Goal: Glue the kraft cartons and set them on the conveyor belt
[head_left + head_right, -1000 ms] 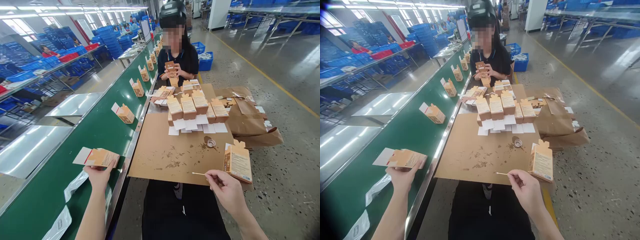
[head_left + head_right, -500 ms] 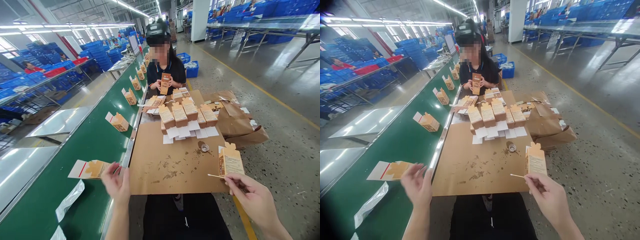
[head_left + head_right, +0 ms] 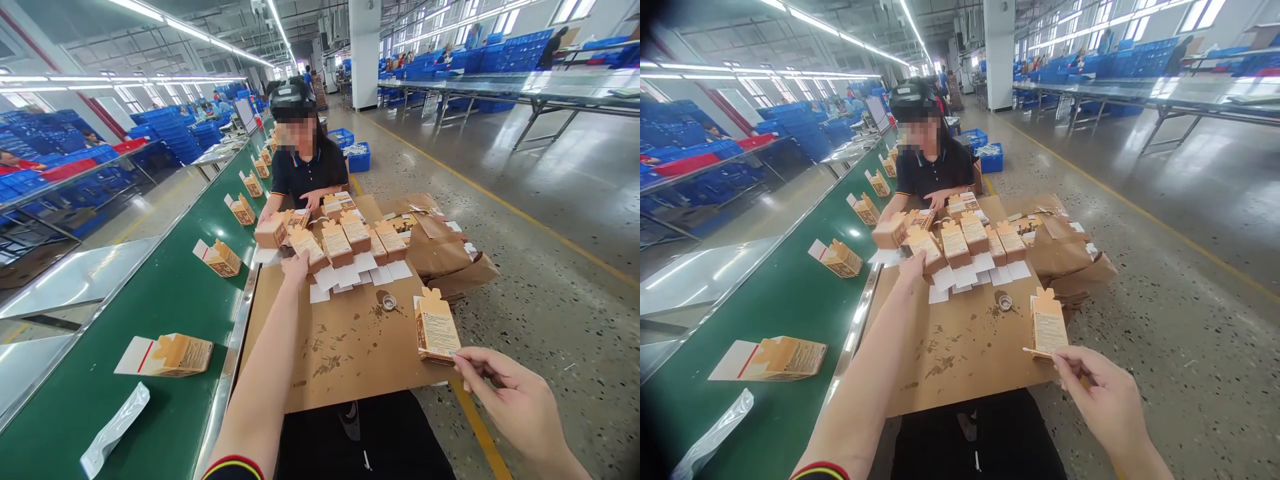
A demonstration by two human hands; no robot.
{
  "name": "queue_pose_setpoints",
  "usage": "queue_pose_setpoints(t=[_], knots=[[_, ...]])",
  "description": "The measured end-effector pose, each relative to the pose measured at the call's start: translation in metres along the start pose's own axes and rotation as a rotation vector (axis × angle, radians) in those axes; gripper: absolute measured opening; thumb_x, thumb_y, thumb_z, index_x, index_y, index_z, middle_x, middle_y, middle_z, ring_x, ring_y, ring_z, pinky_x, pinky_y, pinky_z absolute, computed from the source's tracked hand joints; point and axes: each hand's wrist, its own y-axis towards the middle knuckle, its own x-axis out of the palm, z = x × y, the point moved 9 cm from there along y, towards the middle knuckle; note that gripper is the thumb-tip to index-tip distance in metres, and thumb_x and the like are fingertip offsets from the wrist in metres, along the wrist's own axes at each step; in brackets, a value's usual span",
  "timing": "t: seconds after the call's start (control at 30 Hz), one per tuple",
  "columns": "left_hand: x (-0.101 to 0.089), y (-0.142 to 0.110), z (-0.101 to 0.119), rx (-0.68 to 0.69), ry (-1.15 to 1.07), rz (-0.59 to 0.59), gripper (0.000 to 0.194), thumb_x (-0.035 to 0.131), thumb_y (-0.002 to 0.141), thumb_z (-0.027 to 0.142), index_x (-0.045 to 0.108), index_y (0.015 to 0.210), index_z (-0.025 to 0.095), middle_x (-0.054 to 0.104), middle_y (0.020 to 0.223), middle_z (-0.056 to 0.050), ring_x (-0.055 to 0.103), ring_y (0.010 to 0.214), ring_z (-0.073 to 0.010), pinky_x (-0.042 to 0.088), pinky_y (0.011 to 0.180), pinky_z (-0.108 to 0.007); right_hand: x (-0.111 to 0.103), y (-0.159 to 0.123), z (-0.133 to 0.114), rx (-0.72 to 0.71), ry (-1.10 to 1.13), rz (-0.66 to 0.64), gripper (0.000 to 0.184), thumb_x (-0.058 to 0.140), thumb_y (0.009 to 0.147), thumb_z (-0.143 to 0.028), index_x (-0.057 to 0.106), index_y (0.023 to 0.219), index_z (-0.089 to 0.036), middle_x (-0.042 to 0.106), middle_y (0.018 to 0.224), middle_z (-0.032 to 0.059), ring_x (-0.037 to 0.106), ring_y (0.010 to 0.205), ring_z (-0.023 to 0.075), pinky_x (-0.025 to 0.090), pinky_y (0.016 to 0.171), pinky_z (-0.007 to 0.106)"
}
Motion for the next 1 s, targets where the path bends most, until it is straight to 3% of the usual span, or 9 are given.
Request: queue_pose_setpoints(t=[0.1, 0.2, 0.33, 0.43, 0.57, 0.73, 0.87, 1.0], knots=[[-0.020, -0.035, -0.017, -0.089, -0.081, 0.065, 0.060, 0.081, 0.091, 0.061, 0.079, 0.136, 0.021, 0.068, 0.160, -0.025, 0.056, 0.162, -0.0464, 0.052, 0.130, -0.058, -0.004, 0.015, -0.009, -0.055, -0.032, 0.029, 0.030, 0.079, 0.099, -0.057, 0.091, 0.089, -0.032, 0.079, 0.065, 0.0032, 0.076, 0.052, 0.0256, 0.069, 0.058, 0.037], [-0.040, -0.095, -0.030, -0.077, -0.351, 0.076, 0.063, 0.078, 0.099, 0.066, 0.073, 0.149, 0.028, 0.074, 0.161, -0.015, 0.063, 0.161, -0.0369, 0.056, 0.129, -0.049, 0.007, 0.041, -0.030, -0.193, -0.081, 0.040, 0.033, 0.073, 0.105, -0.053, 0.089, 0.092, -0.026, 0.084, 0.075, 0.0062, 0.079, 0.061, 0.0240, 0.069, 0.068, 0.036], [-0.060, -0.171, -0.058, -0.154, -0.537, -0.002, 0.073, 0.100, 0.083, 0.068, 0.078, 0.140, 0.027, 0.082, 0.150, -0.015, 0.070, 0.154, -0.0397, 0.062, 0.121, -0.049, 0.059, 0.086, -0.047, -0.309, -0.274, -0.145, 0.028, 0.061, 0.110, -0.035, 0.084, 0.097, -0.025, 0.087, 0.089, 0.0078, 0.082, 0.079, 0.0243, 0.066, 0.079, 0.035], [-0.066, -0.202, -0.084, -0.286, -0.545, -0.060, 0.080, 0.110, 0.069, 0.064, 0.082, 0.129, 0.021, 0.086, 0.139, -0.019, 0.079, 0.139, -0.0429, 0.065, 0.117, -0.055, 0.100, 0.112, -0.043, -0.303, -0.378, -0.294, 0.025, 0.062, 0.107, -0.026, 0.080, 0.090, -0.025, 0.087, 0.090, 0.0069, 0.081, 0.083, 0.0243, 0.060, 0.079, 0.034], [-0.068, -0.211, -0.103, -0.307, -0.503, -0.068, 0.079, 0.115, 0.063, 0.058, 0.081, 0.124, 0.021, 0.087, 0.134, -0.018, 0.082, 0.131, -0.0404, 0.065, 0.117, -0.055, 0.132, 0.128, -0.033, -0.286, -0.441, -0.384, 0.030, 0.061, 0.105, -0.019, 0.073, 0.079, -0.025, 0.085, 0.087, 0.0078, 0.078, 0.083, 0.0245, 0.054, 0.079, 0.035], [-0.060, -0.209, -0.112, -0.260, -0.400, -0.128, 0.081, 0.115, 0.064, 0.057, 0.076, 0.127, 0.023, 0.087, 0.132, -0.017, 0.084, 0.126, -0.0383, 0.068, 0.114, -0.055, 0.119, 0.126, -0.033, -0.272, -0.448, -0.380, 0.027, 0.062, 0.107, -0.019, 0.076, 0.084, -0.024, 0.087, 0.091, 0.0090, 0.080, 0.089, 0.0265, 0.057, 0.083, 0.036], [-0.058, -0.208, -0.114, -0.267, -0.381, -0.134, 0.088, 0.115, 0.057, 0.062, 0.072, 0.124, 0.023, 0.087, 0.127, -0.017, 0.085, 0.126, -0.0399, 0.069, 0.113, -0.058, 0.106, 0.086, -0.043, -0.287, -0.265, -0.300, 0.024, 0.063, 0.111, -0.029, 0.084, 0.099, -0.025, 0.088, 0.093, 0.0061, 0.081, 0.084, 0.0244, 0.063, 0.079, 0.035], [-0.059, -0.209, -0.108, -0.274, -0.325, -0.144, 0.086, 0.115, 0.058, 0.060, 0.069, 0.121, 0.024, 0.086, 0.129, -0.016, 0.086, 0.125, -0.0395, 0.069, 0.113, -0.058, 0.141, 0.016, -0.056, -0.364, 0.047, -0.356, 0.023, 0.065, 0.111, -0.026, 0.084, 0.097, -0.026, 0.085, 0.087, 0.0042, 0.079, 0.075, 0.0214, 0.066, 0.074, 0.032]])
